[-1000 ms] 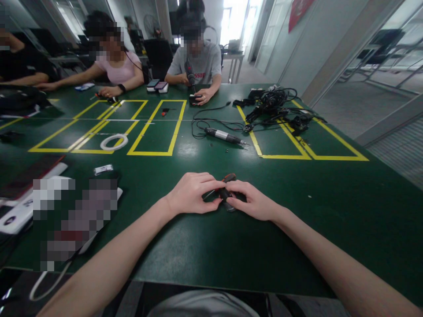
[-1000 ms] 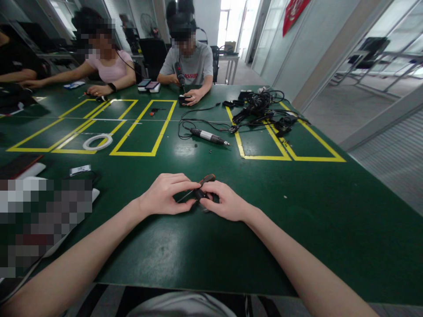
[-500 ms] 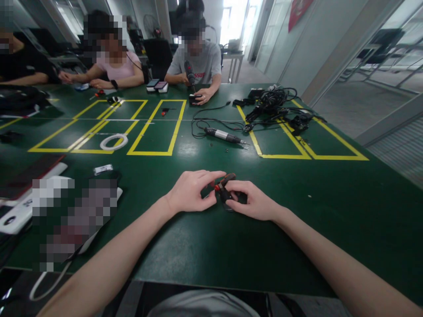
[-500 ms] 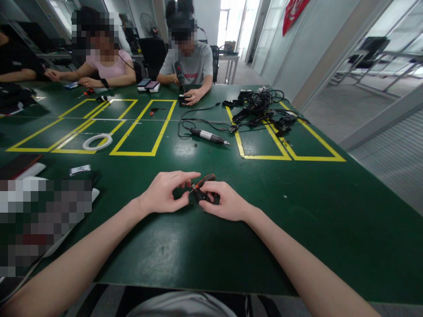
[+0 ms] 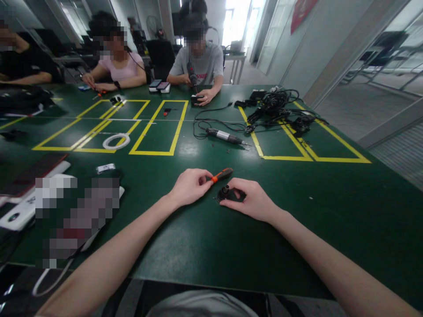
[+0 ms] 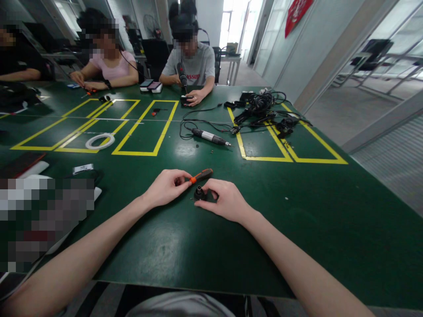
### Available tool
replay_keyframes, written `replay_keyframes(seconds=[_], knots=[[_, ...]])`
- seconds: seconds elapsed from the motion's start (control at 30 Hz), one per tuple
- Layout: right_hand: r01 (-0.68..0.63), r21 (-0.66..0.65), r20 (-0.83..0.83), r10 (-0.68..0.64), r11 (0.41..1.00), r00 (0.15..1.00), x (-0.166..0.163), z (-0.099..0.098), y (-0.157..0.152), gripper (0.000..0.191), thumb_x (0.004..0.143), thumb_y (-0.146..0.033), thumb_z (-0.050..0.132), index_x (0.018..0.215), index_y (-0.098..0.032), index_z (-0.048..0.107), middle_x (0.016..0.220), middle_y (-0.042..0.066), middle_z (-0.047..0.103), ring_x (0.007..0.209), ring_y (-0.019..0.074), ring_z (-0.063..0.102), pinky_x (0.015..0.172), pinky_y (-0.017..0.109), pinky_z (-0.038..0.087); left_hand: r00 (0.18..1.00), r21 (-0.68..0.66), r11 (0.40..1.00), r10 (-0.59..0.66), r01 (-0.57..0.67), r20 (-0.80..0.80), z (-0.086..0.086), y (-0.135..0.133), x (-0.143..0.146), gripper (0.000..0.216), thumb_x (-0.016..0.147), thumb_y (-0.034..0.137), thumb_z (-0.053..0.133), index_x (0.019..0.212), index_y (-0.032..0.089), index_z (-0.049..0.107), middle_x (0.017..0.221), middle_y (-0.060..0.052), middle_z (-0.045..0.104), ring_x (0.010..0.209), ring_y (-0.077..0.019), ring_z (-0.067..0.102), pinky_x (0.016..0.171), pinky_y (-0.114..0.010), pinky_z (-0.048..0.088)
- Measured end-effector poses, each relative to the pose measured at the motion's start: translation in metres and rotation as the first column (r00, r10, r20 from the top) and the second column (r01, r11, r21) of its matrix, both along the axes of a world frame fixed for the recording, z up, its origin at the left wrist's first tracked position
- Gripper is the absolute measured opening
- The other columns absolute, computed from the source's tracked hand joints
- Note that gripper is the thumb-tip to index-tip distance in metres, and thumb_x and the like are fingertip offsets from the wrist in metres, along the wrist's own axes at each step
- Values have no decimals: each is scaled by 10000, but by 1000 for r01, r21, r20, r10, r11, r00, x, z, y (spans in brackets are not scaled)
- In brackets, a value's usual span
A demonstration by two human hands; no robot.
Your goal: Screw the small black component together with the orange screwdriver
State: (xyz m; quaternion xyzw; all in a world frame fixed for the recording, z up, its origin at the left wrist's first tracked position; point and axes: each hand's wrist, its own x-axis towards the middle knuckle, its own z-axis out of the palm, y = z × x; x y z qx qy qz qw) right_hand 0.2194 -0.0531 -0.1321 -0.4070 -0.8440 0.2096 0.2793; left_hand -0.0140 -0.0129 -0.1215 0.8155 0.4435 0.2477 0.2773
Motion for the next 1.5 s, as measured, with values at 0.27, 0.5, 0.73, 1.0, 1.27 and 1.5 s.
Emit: replay_keyframes(seconds=[0.27, 0.5, 0.73, 1.0, 1.27, 1.5], knots=[[88, 129, -101, -76, 988, 992, -4, 7, -3, 250, 956, -430, 685, 961, -180, 678, 839, 49, 679, 597, 144, 520, 586, 288, 429, 655, -463, 883, 304, 78, 692, -1, 15, -2, 496, 827, 490, 779, 1174, 170, 627, 977, -79, 806, 991, -208, 761, 797, -288, 531], [64, 255, -265, 6, 965, 964, -5, 16, -11, 99, 952, -252, 640, 880, -198, 683, 750, 26, 664, 546, 129, 516, 529, 277, 424, 680, -246, 942, 28, 227, 733, 9, -14, 11, 375, 975, 476, 676, 1159, 225, 466, 949, -58, 819, 1069, -221, 763, 1034, -419, 530], [85, 232, -386, 12, 969, 922, -13, 19, -25, 98, 921, -301, 717, 891, -212, 691, 614, -37, 571, 450, 100, 436, 435, 248, 361, 774, 101, 989, -148, 109, 616, 14, -55, 26, 333, 1057, 355, 577, 1356, 238, 490, 1143, -79, 776, 1137, -212, 724, 1022, -395, 558], [220, 184, -479, -108, 958, 871, -8, 9, -32, 273, 960, -504, 681, 945, -234, 718, 695, 26, 648, 603, 186, 603, 548, 318, 506, 900, 584, 801, -345, 134, 267, 18, -52, 24, 378, 1058, 195, 546, 1423, 265, 479, 1248, -73, 755, 1080, -182, 727, 924, -351, 534], [331, 117, -611, -195, 936, 767, -9, 27, -30, 226, 997, -425, 615, 961, -233, 728, 941, 80, 631, 808, 222, 641, 635, 342, 527, 853, 492, 862, -346, 125, 390, 18, -44, 15, 494, 1039, 220, 509, 1520, 280, 419, 1194, -65, 782, 1107, -214, 719, 1000, -408, 526], [385, 193, -719, -137, 903, 682, 10, 42, -23, 117, 994, -342, 630, 973, -254, 705, 756, 17, 602, 577, 164, 522, 507, 311, 408, 896, 19, 914, -401, 405, 192, 9, -8, -4, 580, 758, 202, 805, 1320, 197, 662, 1299, -91, 726, 1187, -254, 654, 1061, -425, 507]])
